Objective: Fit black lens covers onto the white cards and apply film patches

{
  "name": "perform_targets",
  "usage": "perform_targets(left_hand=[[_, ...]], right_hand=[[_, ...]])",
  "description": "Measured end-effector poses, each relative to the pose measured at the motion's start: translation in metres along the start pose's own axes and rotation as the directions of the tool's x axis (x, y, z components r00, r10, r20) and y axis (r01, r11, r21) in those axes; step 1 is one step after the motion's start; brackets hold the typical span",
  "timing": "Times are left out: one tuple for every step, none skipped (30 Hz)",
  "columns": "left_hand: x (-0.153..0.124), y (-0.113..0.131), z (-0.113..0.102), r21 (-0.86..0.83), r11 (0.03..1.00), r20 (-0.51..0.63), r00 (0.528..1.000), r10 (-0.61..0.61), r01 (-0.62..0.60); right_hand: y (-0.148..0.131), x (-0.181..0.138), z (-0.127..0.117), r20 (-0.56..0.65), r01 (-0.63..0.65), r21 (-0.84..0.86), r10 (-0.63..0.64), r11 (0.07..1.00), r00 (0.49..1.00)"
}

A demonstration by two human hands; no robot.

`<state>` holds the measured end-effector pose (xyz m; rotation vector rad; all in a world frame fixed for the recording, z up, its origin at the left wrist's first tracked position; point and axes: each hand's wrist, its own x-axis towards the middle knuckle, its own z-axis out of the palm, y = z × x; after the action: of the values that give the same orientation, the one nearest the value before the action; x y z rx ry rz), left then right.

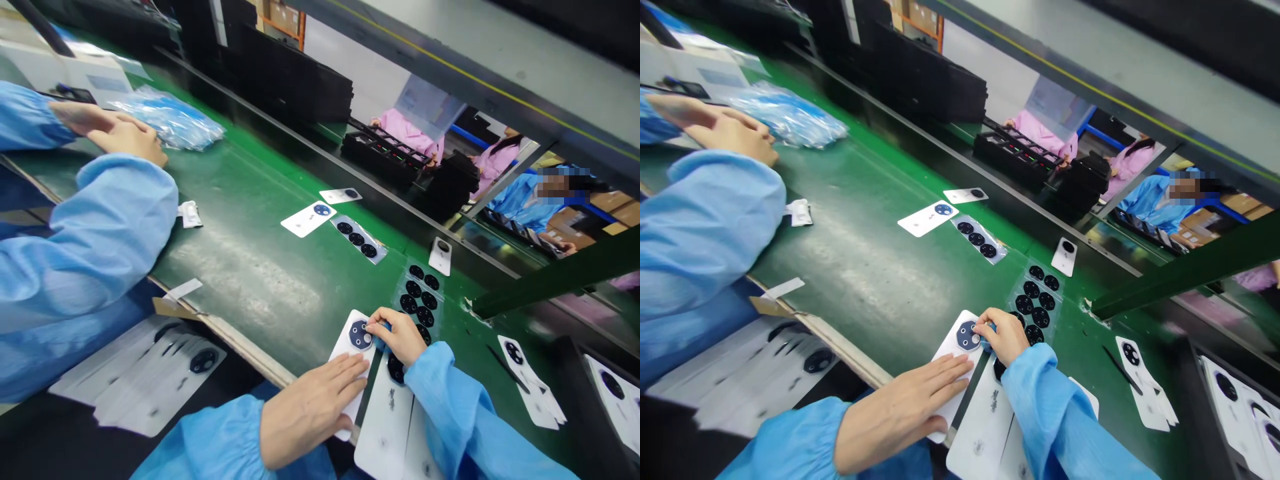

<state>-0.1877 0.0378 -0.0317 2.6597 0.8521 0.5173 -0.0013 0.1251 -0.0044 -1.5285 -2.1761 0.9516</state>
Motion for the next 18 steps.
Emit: perform_targets(left_hand=[[-0.001,-0.002,-0.003,-0.012,1.0,0.012,1.0,0.015,-0.015],[-0.002,-0.004,-0.006,-0.023,0.999,0.019,1.0,0.023,-0.022],[-0.003,-0.005,-0.008,-0.029,0.999,0.019,0.999,0.027,-0.026],[-0.003,-0.005,-0.008,-0.034,0.999,0.014,1.0,0.028,-0.028],[-0.003,-0.005,-0.008,-0.038,0.999,0.006,1.0,0.029,-0.029],[-0.003,-0.005,-0.007,-0.042,0.999,-0.002,1.0,0.028,-0.029],[-0.003,-0.005,-0.006,-0.046,0.999,-0.012,1.0,0.028,-0.028],[-0.003,-0.005,-0.005,-0.05,0.998,-0.021,0.999,0.028,-0.029],[-0.003,-0.005,-0.004,-0.053,0.998,-0.023,0.999,0.028,-0.03],[-0.003,-0.005,-0.003,-0.054,0.998,-0.022,0.999,0.028,-0.029],[-0.003,-0.005,-0.003,-0.054,0.998,-0.018,0.999,0.027,-0.028],[-0.003,-0.005,-0.004,-0.056,0.998,-0.014,1.0,0.025,-0.026],[-0.003,-0.005,-0.004,-0.057,0.998,-0.009,1.0,0.022,-0.022],[-0.003,-0.005,-0.005,-0.059,0.998,-0.006,1.0,0.017,-0.017],[-0.003,-0.006,-0.005,-0.063,0.998,-0.006,1.0,0.013,-0.013],[-0.003,-0.006,-0.006,-0.067,0.998,-0.006,1.0,0.011,-0.011],[-0.002,-0.006,-0.007,-0.072,0.997,-0.004,1.0,0.009,-0.009],[-0.002,-0.006,-0.007,-0.076,0.997,-0.001,1.0,0.009,-0.009]], right_hand=[[0.0,0.003,0.0,-0.006,0.014,-0.027,-0.014,1.0,1.0],[0.0,0.005,0.0,-0.011,0.026,-0.051,-0.026,0.998,1.0],[0.001,0.006,0.001,-0.014,0.036,-0.071,-0.037,0.997,0.999],[0.001,0.007,0.001,-0.012,0.044,-0.089,-0.045,0.995,0.999],[0.002,0.007,0.001,-0.008,0.05,-0.104,-0.051,0.993,0.999],[0.003,0.008,0.002,-0.002,0.055,-0.118,-0.056,0.992,0.998],[0.004,0.008,0.003,0.005,0.061,-0.13,-0.061,0.99,0.998],[0.005,0.008,0.004,0.012,0.066,-0.141,-0.065,0.988,0.998],[0.005,0.008,0.005,0.017,0.07,-0.152,-0.068,0.986,0.998],[0.006,0.008,0.006,0.02,0.073,-0.163,-0.071,0.984,0.997],[0.007,0.009,0.007,0.024,0.076,-0.174,-0.073,0.982,0.997],[0.007,0.009,0.008,0.027,0.079,-0.186,-0.075,0.979,0.997],[0.007,0.009,0.008,0.03,0.082,-0.198,-0.077,0.977,0.997],[0.007,0.01,0.008,0.035,0.085,-0.21,-0.079,0.974,0.996],[0.006,0.011,0.008,0.041,0.087,-0.223,-0.08,0.971,0.996],[0.006,0.011,0.008,0.047,0.088,-0.237,-0.079,0.968,0.996],[0.005,0.012,0.008,0.054,0.088,-0.252,-0.077,0.964,0.996],[0.004,0.013,0.007,0.063,0.087,-0.269,-0.072,0.959,0.995]])
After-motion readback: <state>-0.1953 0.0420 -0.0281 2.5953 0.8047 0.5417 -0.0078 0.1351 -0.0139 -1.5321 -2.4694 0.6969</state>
